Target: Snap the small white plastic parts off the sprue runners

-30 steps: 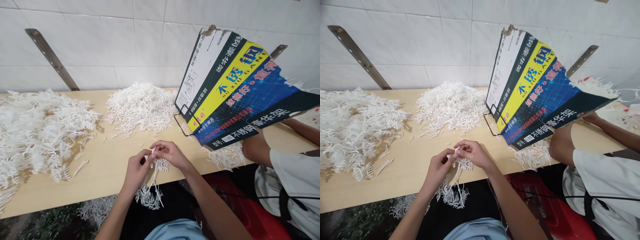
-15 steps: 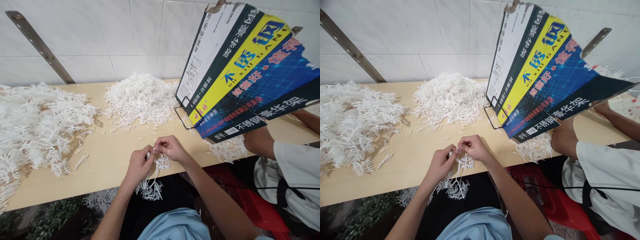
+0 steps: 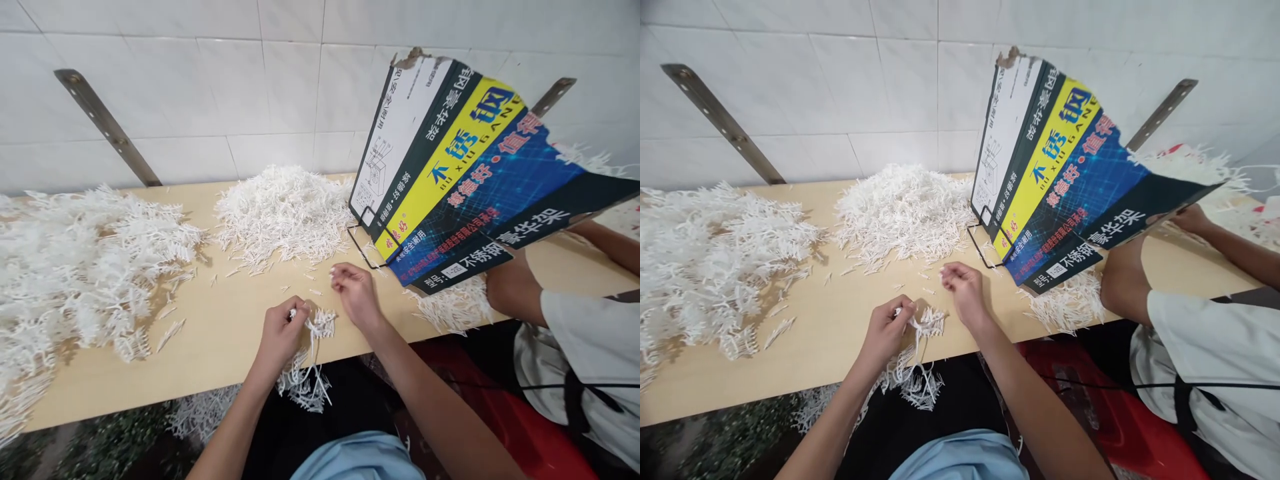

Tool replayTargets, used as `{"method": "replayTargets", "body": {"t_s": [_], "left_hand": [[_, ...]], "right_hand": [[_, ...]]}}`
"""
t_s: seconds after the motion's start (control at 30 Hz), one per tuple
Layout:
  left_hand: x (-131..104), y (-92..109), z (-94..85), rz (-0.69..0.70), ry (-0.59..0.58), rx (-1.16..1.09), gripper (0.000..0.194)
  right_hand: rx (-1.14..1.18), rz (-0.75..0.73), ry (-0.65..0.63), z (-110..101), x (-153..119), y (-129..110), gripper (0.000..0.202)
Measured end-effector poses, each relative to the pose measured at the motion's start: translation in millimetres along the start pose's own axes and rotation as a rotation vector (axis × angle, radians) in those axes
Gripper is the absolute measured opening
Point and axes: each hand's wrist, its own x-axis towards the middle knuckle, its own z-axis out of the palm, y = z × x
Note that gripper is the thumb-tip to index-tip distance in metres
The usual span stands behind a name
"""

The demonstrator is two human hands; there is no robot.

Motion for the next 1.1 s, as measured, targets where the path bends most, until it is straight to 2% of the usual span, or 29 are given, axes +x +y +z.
{"method": "replayTargets", "body": {"t_s": [0.1,0.2,0.33,0.4,0.57,0.7,0.77,0.83,0.93,1.0,1.1], "left_hand": [[0,1,0.9,0.0,0.054,-0.042,0.034],[1,2,3.4,0.006,0.091,-0.056,0.035],[1,2,3.0,0.023,0.103,-0.083,0.036],[1,2,2.7,0.029,0.1,-0.074,0.038],[3,1,6.6,0.038,0.077,0.034,0.038],[-1,1,7.2,0.008,0.122,0.063,0.034],[-4,1,6.3,-0.002,0.128,0.059,0.034],[-5,1,6.0,0.013,0.125,0.043,0.033],[-3,2,6.9,0.026,0.168,0.004,0.032],[-2,2,7.7,0.012,0.185,-0.012,0.036],[-1,1,7.9,0.012,0.179,-0.025,0.046]], "right_hand": [[-0.285,-0.122,-0.125,8,-4,0,0.02],[-0.418,-0.248,-0.218,14,-11,-7,0.031],[-0.509,-0.204,-0.377,17,-19,-18,0.03],[-0.58,-0.172,-0.41,17,-23,-21,0.031],[-0.66,-0.175,-0.194,14,-25,-15,0.039],[-0.527,-0.108,0.123,7,-16,-8,0.046],[-0.513,-0.116,0.157,8,-13,-8,0.041],[-0.581,-0.203,0.057,12,-13,-11,0.03],[-0.643,-0.337,-0.035,17,-18,-15,0.036],[-0.61,-0.332,-0.107,17,-22,-18,0.031],[-0.533,-0.223,-0.34,14,-25,-21,0.025]]}}
